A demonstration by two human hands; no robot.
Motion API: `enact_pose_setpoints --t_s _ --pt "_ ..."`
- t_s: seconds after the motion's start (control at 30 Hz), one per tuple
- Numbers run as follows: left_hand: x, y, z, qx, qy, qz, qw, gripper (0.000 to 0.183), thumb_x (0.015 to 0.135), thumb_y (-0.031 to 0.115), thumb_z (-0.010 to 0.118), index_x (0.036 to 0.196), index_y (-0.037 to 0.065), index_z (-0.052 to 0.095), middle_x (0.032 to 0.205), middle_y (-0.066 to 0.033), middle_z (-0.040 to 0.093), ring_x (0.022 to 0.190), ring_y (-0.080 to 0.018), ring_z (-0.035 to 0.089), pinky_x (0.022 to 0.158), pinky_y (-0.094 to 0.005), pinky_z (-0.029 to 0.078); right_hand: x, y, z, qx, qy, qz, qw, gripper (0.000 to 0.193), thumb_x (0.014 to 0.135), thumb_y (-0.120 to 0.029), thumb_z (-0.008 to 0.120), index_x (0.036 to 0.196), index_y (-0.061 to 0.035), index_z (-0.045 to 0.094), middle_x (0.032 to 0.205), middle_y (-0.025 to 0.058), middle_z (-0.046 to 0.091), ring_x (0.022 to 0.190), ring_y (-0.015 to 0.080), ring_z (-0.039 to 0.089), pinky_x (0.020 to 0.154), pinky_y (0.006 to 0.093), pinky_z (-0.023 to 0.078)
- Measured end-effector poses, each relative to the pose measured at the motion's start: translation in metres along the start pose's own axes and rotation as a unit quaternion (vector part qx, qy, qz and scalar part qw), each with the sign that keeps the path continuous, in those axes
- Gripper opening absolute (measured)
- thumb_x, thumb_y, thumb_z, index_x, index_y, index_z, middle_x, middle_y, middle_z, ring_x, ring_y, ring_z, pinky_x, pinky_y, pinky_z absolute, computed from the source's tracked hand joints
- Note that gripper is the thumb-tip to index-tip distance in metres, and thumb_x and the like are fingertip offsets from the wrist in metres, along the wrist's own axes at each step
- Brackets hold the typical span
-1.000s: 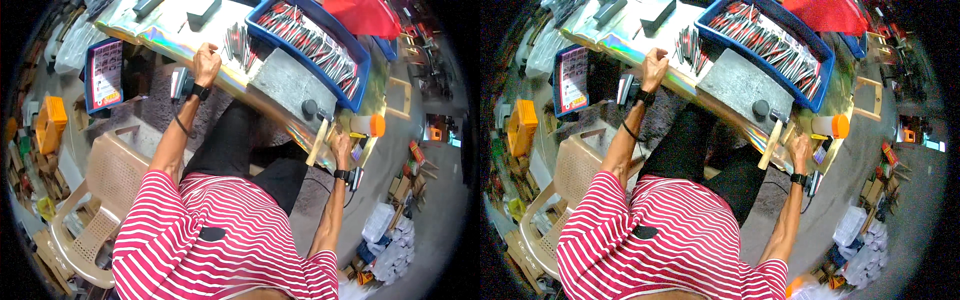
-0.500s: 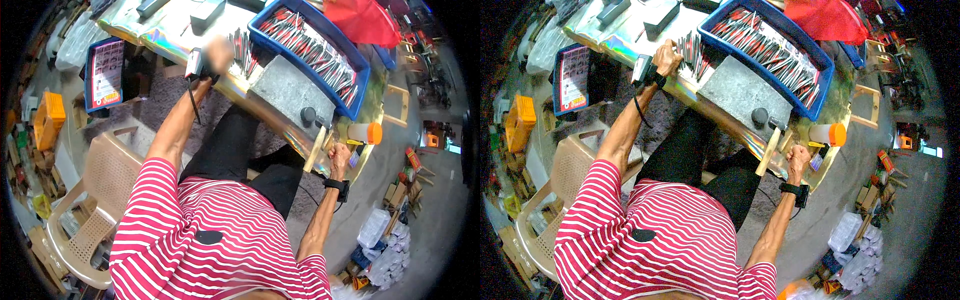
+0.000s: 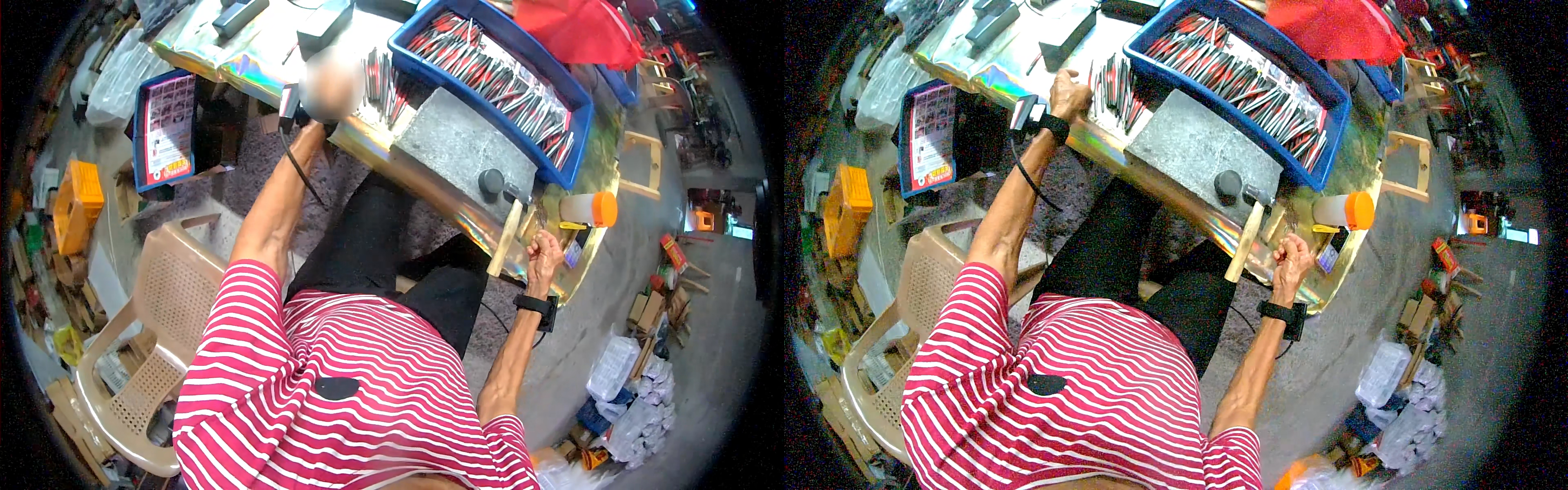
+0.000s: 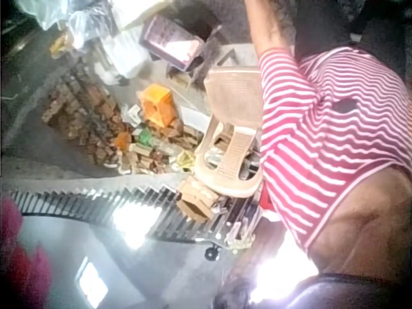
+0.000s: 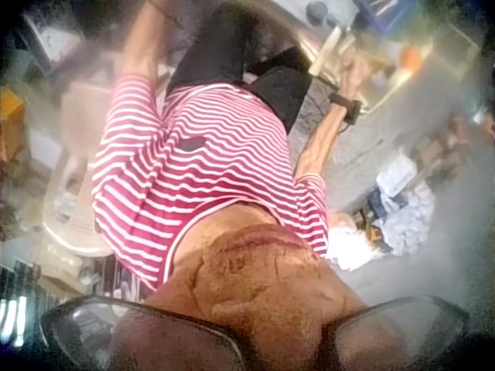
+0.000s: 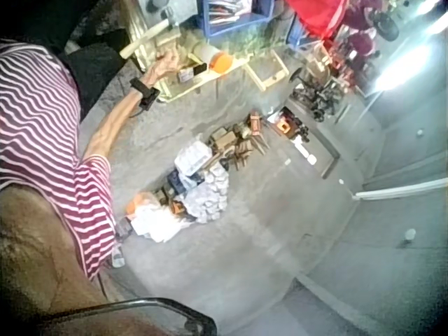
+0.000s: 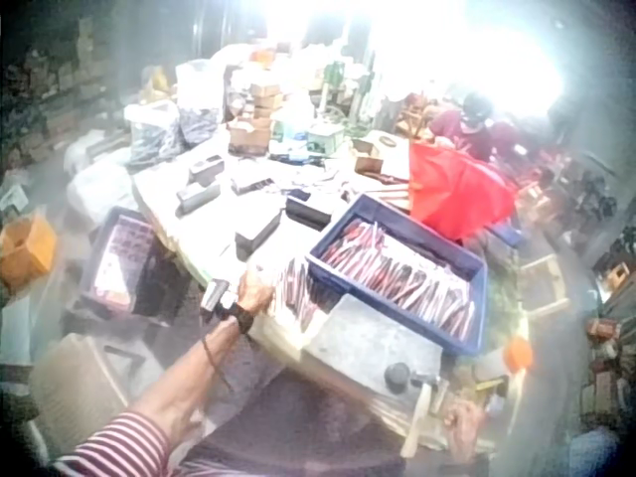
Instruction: The person holds a small metal rod against a block and strikes the end of it with a hammer, repeating this process for multiple rods taken from a blue bin.
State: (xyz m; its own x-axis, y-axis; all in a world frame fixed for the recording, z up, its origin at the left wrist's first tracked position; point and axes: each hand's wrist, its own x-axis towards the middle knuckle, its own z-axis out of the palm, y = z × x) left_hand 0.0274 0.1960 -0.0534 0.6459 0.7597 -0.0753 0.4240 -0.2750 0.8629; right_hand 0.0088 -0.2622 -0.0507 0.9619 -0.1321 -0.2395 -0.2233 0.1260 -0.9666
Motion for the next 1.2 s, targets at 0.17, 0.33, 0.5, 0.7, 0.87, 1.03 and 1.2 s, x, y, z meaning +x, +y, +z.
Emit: enact_pose_setpoints --t_s 0.17,0.33,0.5,0.7,0.87,1.03,1.2 --pt "0.035 -0.098 -0.004 -0.062 -0.002 0.237 0.969 0.038 0.067 0.003 0.052 0.103 -0.007 0.048 0.068 -0.0091 0.056 0.052 -0.0126 0.053 0.049 -0.0209 0.045 -0.008 -0.008 0.021 0.023 -0.028 -0.009 0.999 0.014 0.075 -0.005 0.058 0.085 0.0008 0.051 0.066 0.0035 0.05 0.053 0.0079 0.046 0.044 0.0181 0.039" --pt "-0.046 -0.002 -0.029 -0.361 -0.168 0.09 0.913 0.025 0.075 0.007 0.055 0.095 -0.005 0.048 0.073 -0.0069 0.054 0.059 -0.0121 0.053 0.053 -0.0226 0.049 -0.03 -0.027 0.034 0.009 -0.009 -0.066 0.998 0.012 0.077 -0.007 0.056 0.085 0.0008 0.052 0.067 0.0045 0.053 0.053 0.008 0.046 0.046 0.0174 0.038" --pt "-0.104 0.037 -0.044 -0.443 -0.28 0.027 0.851 0.017 0.081 0.012 0.052 0.09 0.0 0.046 0.08 -0.0119 0.056 0.065 -0.0152 0.057 0.056 -0.0258 0.051 -0.064 -0.054 0.088 0.022 -0.083 -0.087 0.992 0.011 0.078 -0.006 0.054 0.086 0.0014 0.052 0.069 0.0066 0.055 0.056 0.0093 0.051 0.049 0.0203 0.042" --pt "-0.182 0.075 -0.021 -0.514 -0.423 -0.08 0.742 0.016 0.082 0.012 0.05 0.095 0.004 0.045 0.088 -0.0151 0.056 0.071 -0.0156 0.057 0.062 -0.0249 0.05 -0.104 -0.072 0.133 0.038 -0.178 -0.122 0.976 0.01 0.081 -0.009 0.052 0.083 0.0009 0.052 0.068 0.0044 0.054 0.055 0.0075 0.049 0.047 0.0196 0.041" --pt "-0.216 0.083 -0.012 -0.58 -0.463 -0.163 0.65 0.012 0.083 0.009 0.047 0.094 0.003 0.046 0.092 -0.0139 0.056 0.073 -0.0162 0.057 0.066 -0.025 0.05 -0.125 -0.068 0.141 0.061 -0.161 -0.128 0.977 0.012 0.082 -0.011 0.052 0.083 0.0002 0.051 0.065 0.001 0.05 0.054 0.0055 0.046 0.047 0.0174 0.038" --pt "-0.225 0.078 -0.007 -0.62 -0.487 -0.207 0.578 0.01 0.083 0.008 0.047 0.091 0.002 0.049 0.094 -0.0139 0.055 0.078 -0.0166 0.057 0.067 -0.0247 0.05 -0.136 -0.068 0.14 0.118 -0.139 -0.13 0.975 0.012 0.082 -0.012 0.052 0.083 0.0001 0.051 0.066 0.0009 0.051 0.052 0.0039 0.043 0.044 0.0163 0.035" --pt "-0.23 0.077 -0.008 -0.634 -0.49 -0.227 0.554 0.011 0.084 0.009 0.047 0.09 0.001 0.05 0.096 -0.0139 0.054 0.078 -0.0154 0.056 0.067 -0.0244 0.05 -0.137 -0.062 0.138 0.153 -0.139 -0.124 0.97 0.011 0.081 -0.011 0.053 0.083 0.0003 0.051 0.067 0.0019 0.051 0.051 0.0036 0.042 0.043 0.0161 0.034"
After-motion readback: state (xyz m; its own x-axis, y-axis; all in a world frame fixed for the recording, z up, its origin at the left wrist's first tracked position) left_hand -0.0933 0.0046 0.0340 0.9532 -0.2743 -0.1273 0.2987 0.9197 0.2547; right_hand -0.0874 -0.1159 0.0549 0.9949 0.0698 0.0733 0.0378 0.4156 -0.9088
